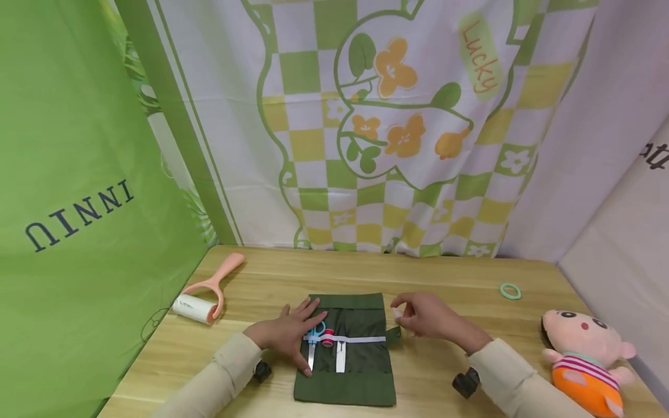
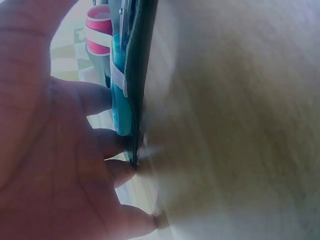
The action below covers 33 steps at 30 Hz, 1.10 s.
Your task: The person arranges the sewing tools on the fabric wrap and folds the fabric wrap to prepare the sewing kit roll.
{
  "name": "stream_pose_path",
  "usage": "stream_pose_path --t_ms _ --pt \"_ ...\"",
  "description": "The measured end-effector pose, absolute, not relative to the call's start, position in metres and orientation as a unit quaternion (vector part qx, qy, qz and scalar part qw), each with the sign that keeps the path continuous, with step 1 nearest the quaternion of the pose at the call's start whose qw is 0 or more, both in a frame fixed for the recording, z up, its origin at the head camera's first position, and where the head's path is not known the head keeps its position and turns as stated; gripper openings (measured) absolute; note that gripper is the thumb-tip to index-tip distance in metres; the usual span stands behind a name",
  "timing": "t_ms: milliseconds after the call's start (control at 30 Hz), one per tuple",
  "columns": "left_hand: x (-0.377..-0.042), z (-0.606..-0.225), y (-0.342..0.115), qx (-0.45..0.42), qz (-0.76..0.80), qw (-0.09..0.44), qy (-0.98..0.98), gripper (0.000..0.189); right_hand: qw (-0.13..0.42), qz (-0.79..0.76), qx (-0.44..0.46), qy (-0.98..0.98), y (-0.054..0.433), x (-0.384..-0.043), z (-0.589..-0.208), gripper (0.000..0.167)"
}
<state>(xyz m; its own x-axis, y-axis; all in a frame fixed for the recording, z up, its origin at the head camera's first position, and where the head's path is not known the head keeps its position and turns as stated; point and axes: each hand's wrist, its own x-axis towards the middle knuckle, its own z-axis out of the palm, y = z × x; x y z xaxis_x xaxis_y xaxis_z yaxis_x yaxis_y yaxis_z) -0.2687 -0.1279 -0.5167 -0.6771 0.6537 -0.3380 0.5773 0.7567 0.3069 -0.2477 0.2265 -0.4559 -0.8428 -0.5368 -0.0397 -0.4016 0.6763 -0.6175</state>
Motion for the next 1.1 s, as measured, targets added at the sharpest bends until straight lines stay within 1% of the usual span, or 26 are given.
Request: stream_pose_path --t_ms 67,167,267,367,500,667,733,833,1100 --pt "-0.269 -0.516 -0.127 0.338 0.086 0.222 0.911 0.124 0.113 -0.324 -0.246 0.907 0.211 -0.255 -0.454 0.029" --pt "-0.269 -0.516 -0.126 0.337 0.084 0.222 0.911 0.124 0.091 -0.347 -0.228 0.905 0.185 -0.267 -0.46 0.021" --pt "-0.269 -0.517 -0.124 0.337 0.08 0.216 0.913 0.124 0.079 -0.375 -0.221 0.897 0.162 -0.277 -0.473 0.019" --pt "-0.269 -0.517 -0.122 0.339 0.083 0.215 0.912 0.123 0.086 -0.381 -0.227 0.892 0.148 -0.281 -0.49 0.017" --pt "-0.268 -0.518 -0.121 0.34 0.081 0.215 0.912 0.124 0.083 -0.362 -0.264 0.89 0.142 -0.283 -0.503 0.016" --pt "-0.27 -0.517 -0.121 0.334 0.072 0.211 0.916 0.124 0.048 -0.316 -0.307 0.896 0.146 -0.287 -0.505 0.014" --pt "-0.27 -0.518 -0.122 0.332 0.072 0.213 0.916 0.124 0.046 -0.303 -0.305 0.902 0.149 -0.289 -0.505 0.014" --pt "-0.27 -0.519 -0.124 0.331 0.074 0.217 0.915 0.125 0.065 -0.307 -0.299 0.901 0.15 -0.29 -0.505 0.015" --pt "-0.268 -0.52 -0.127 0.324 0.083 0.213 0.918 0.125 0.159 -0.337 -0.279 0.885 0.147 -0.289 -0.508 0.016"
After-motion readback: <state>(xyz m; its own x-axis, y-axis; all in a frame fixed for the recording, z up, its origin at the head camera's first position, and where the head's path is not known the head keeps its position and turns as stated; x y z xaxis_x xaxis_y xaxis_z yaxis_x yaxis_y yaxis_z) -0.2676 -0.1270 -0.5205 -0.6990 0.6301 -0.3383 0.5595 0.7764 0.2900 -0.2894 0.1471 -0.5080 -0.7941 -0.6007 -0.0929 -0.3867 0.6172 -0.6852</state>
